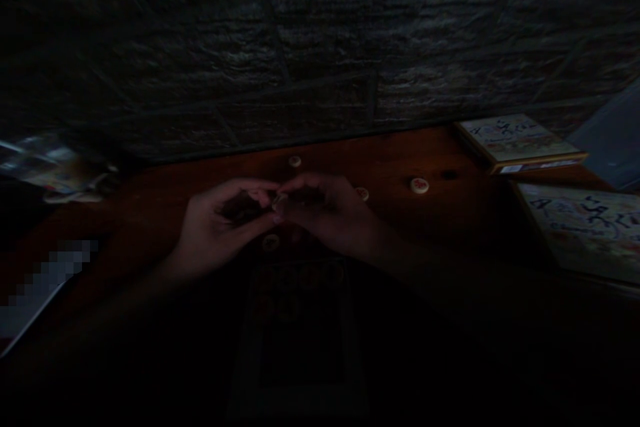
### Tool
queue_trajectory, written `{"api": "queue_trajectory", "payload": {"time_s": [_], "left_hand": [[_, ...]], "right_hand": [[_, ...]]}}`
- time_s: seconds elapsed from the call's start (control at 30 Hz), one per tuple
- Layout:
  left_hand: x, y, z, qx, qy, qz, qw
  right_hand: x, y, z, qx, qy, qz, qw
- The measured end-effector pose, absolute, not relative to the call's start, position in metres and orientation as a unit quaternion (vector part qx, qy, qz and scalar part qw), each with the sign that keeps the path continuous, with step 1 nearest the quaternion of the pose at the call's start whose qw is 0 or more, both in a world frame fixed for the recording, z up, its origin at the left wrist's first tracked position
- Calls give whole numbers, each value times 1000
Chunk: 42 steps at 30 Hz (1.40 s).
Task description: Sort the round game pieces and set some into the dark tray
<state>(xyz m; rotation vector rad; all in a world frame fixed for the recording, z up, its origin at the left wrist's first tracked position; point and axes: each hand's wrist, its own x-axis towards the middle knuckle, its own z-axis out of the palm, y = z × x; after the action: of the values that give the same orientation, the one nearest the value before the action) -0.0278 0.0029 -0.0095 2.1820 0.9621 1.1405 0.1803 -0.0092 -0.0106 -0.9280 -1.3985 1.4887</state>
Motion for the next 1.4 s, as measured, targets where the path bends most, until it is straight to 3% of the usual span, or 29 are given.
{"api": "queue_trajectory", "payload": {"time_s": [0.3, 1.4], "left_hand": [[-25, 1, -7, 816, 349, 423, 183], [-29, 1, -10, 812, 346, 403, 241]], "right_hand": [[180, -8, -8, -389, -559, 592, 431], [182, -7, -13, -374, -615, 551, 422]]}}
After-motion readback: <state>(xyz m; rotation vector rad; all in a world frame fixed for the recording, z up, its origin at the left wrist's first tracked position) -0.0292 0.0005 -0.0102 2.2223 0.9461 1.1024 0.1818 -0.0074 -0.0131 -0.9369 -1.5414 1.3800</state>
